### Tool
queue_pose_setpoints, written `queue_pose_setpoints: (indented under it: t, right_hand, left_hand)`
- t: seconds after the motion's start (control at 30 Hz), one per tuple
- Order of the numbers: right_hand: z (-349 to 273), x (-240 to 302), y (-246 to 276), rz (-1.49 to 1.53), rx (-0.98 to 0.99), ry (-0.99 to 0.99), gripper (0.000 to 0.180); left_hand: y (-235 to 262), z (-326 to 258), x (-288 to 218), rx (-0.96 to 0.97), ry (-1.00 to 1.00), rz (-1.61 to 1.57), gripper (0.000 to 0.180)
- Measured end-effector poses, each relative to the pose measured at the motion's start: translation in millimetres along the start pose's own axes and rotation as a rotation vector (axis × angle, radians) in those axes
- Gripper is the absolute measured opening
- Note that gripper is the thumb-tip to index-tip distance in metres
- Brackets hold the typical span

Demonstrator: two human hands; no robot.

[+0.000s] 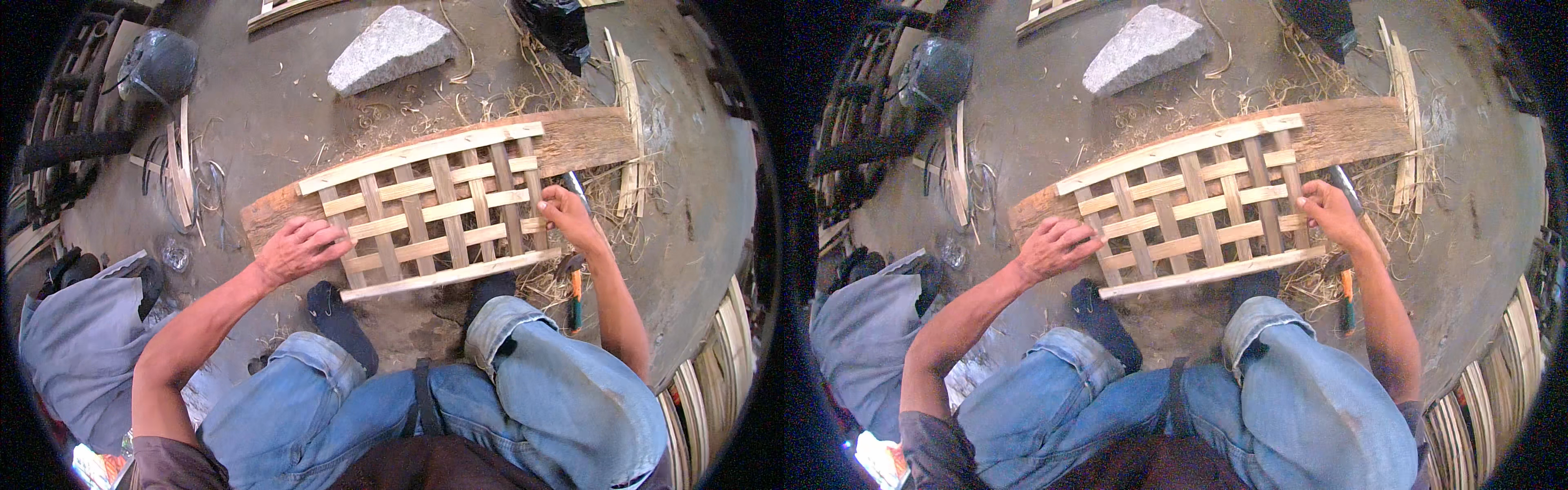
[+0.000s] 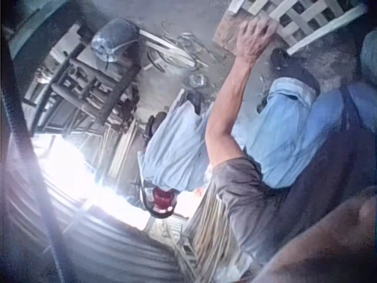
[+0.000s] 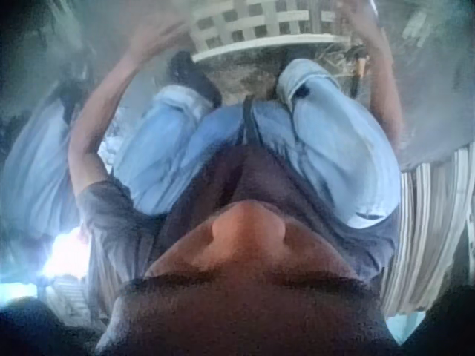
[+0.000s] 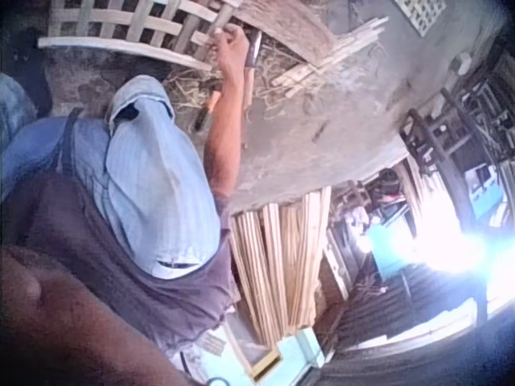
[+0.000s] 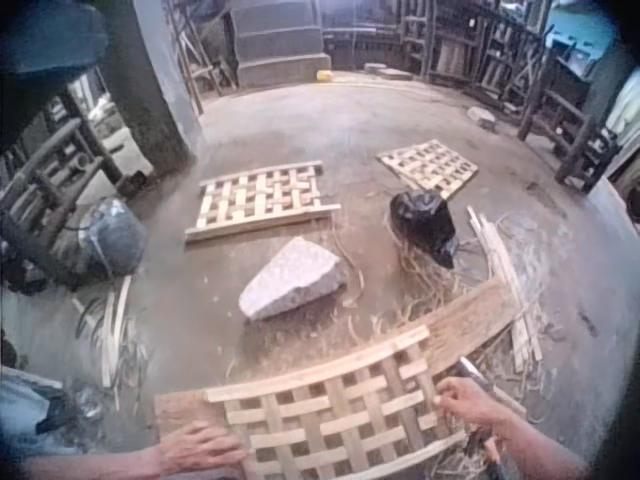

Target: The person assembles a wooden lattice panel by hand, inserting thin wooden strips into a frame and tapping them into place with a hammer. They flip the panel to work on both sides and use a machete to trim excess material.

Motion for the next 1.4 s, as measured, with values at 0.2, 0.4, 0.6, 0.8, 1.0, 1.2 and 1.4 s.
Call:
queue_pose_setpoints:
  t: [0.2, 0.4, 0.6, 0.8, 1.0, 1.2, 1.4]
  right_hand:
    - [-12.0, 39.3, 10.5, 0.021, 0.058, -0.001, 0.040]
    - [-14.1, 113.5, 64.9, 0.127, 0.133, 0.202, 0.040]
    - [-6.0, 199.6, 103.4, 0.399, 0.142, 0.394, 0.024]
    - [18.4, 211.8, 65.6, 0.550, -0.009, 0.419, 0.028]
    - [32.0, 176.0, 55.1, 0.595, -0.021, 0.355, 0.027]
    - [30.7, 171.3, 49.2, 0.620, -0.041, 0.339, 0.027]
    - [36.9, 171.4, 46.5, 0.647, 0.016, 0.355, 0.032]
  left_hand:
    - [1.3, 20.5, 12.7, -0.067, -0.078, 0.070, 0.048]
    - [73.5, 30.2, 43.7, -0.339, 0.150, -0.330, 0.034]
    - [122.1, 34.0, 118.0, -0.526, 0.755, -0.938, 0.032]
    - [99.5, 27.8, 135.6, -0.429, 0.930, -1.283, 0.031]
    - [71.8, 21.0, 135.8, -0.317, 0.971, -1.304, 0.034]
    - [66.2, 24.5, 131.0, -0.350, 0.999, -1.451, 0.041]
    - [64.2, 23.5, 132.1, -0.260, 1.053, -1.447, 0.041]
Point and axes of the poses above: each hand's wrist, its own z-axis towards the middle knuckle, its own y-axis out of the back of the hand, x = y × z, the point moved 5 cm from there along z, towards the middle knuckle, and after that the axes turned 3 degrees about -z, right-handed, at the moved point
